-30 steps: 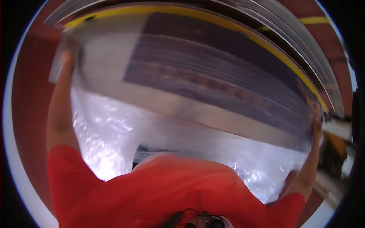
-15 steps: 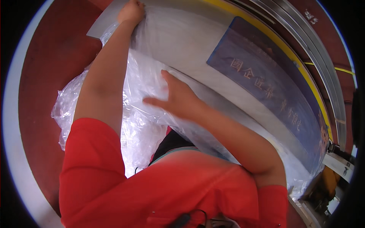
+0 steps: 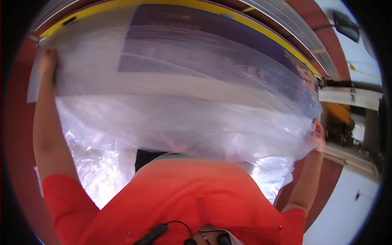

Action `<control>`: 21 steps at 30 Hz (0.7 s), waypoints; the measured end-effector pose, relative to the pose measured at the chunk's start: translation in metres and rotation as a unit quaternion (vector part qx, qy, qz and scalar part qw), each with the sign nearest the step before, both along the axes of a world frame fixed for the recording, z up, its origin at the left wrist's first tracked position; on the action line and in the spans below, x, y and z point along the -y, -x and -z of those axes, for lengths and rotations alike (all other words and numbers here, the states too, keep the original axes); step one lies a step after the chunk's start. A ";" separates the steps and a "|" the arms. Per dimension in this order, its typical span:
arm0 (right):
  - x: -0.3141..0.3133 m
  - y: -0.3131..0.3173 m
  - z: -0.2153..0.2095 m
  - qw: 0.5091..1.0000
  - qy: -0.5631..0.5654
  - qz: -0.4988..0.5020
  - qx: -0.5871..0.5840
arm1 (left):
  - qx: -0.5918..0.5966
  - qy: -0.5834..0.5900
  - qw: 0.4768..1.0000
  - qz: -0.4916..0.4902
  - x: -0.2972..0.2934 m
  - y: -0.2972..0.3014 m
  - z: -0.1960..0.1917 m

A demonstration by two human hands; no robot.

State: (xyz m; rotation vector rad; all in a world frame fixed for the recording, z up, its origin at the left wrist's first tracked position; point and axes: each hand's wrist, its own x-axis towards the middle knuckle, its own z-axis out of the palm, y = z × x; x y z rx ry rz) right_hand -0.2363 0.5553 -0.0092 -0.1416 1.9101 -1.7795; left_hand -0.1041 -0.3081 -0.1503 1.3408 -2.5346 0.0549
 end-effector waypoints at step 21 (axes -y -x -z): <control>0.005 0.081 0.080 0.673 -0.567 -0.025 -0.474 | 0.025 0.074 0.996 0.042 0.079 -0.035 0.035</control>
